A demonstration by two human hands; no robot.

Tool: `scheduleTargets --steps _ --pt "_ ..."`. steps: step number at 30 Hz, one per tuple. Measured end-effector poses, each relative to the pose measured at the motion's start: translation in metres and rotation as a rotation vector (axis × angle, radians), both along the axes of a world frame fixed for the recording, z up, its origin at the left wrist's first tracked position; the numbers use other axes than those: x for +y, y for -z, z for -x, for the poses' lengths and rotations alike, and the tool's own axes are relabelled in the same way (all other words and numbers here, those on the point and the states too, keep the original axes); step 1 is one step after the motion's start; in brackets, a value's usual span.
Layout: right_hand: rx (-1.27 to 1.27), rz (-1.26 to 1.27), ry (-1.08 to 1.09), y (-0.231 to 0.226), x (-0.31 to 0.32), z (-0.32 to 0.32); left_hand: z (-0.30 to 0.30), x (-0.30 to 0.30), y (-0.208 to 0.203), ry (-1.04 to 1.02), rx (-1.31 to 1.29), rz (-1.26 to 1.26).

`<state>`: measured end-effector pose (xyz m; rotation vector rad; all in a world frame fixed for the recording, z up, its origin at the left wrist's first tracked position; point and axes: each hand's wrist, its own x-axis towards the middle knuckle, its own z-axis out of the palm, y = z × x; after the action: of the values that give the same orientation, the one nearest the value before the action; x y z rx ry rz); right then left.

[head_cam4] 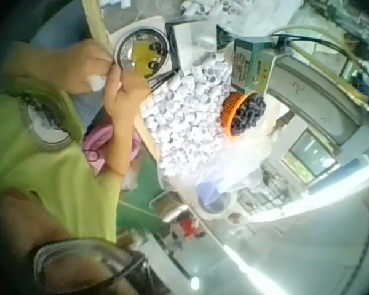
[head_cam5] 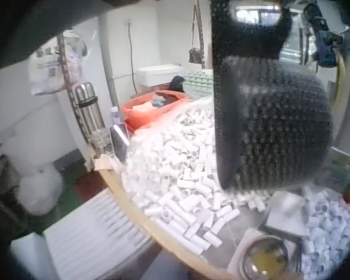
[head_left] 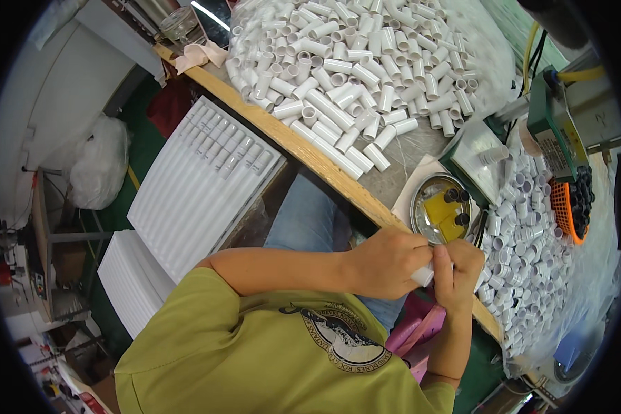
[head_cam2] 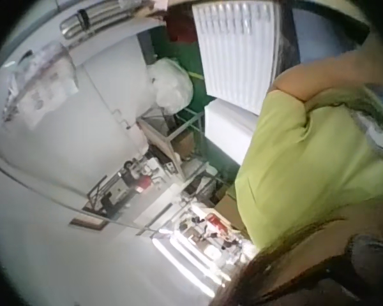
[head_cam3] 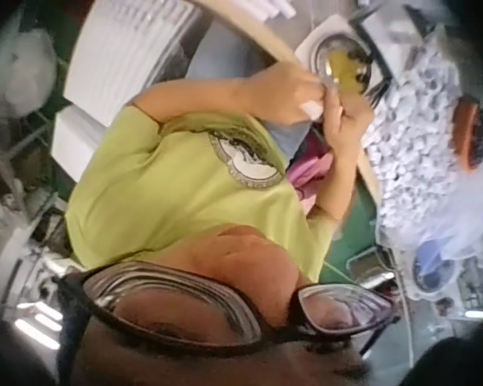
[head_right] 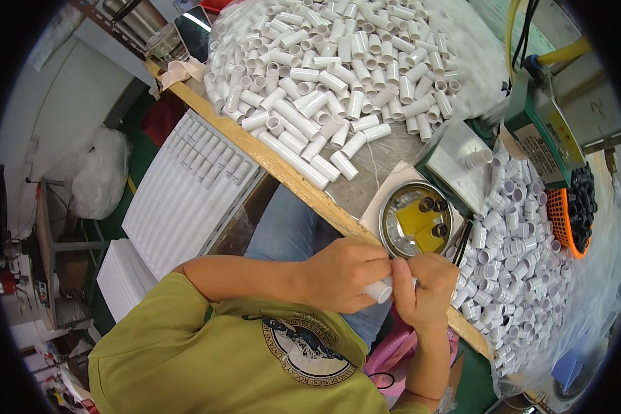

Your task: The recorder is assembling small plastic tubes, likely for lip balm, by dipping components into a yellow lubricant or adhesive and fitting them together.

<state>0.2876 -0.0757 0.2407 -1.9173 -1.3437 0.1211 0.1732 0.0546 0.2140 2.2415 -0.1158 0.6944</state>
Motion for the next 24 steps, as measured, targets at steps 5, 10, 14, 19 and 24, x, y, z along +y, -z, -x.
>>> scheduleTargets --steps 5,10,14,19,24 --pt "-0.121 -0.246 -0.478 -0.006 -0.013 0.016 0.018 0.008 -0.001 0.873 0.711 0.987" --pt "-0.408 -0.771 -0.785 -0.017 -0.007 0.059 0.043 -0.041 0.018 1.639 0.926 1.573" --pt "-0.571 -0.717 -1.143 -0.068 0.027 0.042 0.036 -0.045 0.016 1.906 1.043 1.814" --pt "-0.52 -0.529 -0.579 -0.053 -0.008 0.024 0.014 0.006 -0.02 1.381 0.85 1.38" --pt "-0.478 -0.146 -0.007 -0.019 0.017 -0.014 -0.006 0.025 -0.021 0.099 -0.127 -0.046"
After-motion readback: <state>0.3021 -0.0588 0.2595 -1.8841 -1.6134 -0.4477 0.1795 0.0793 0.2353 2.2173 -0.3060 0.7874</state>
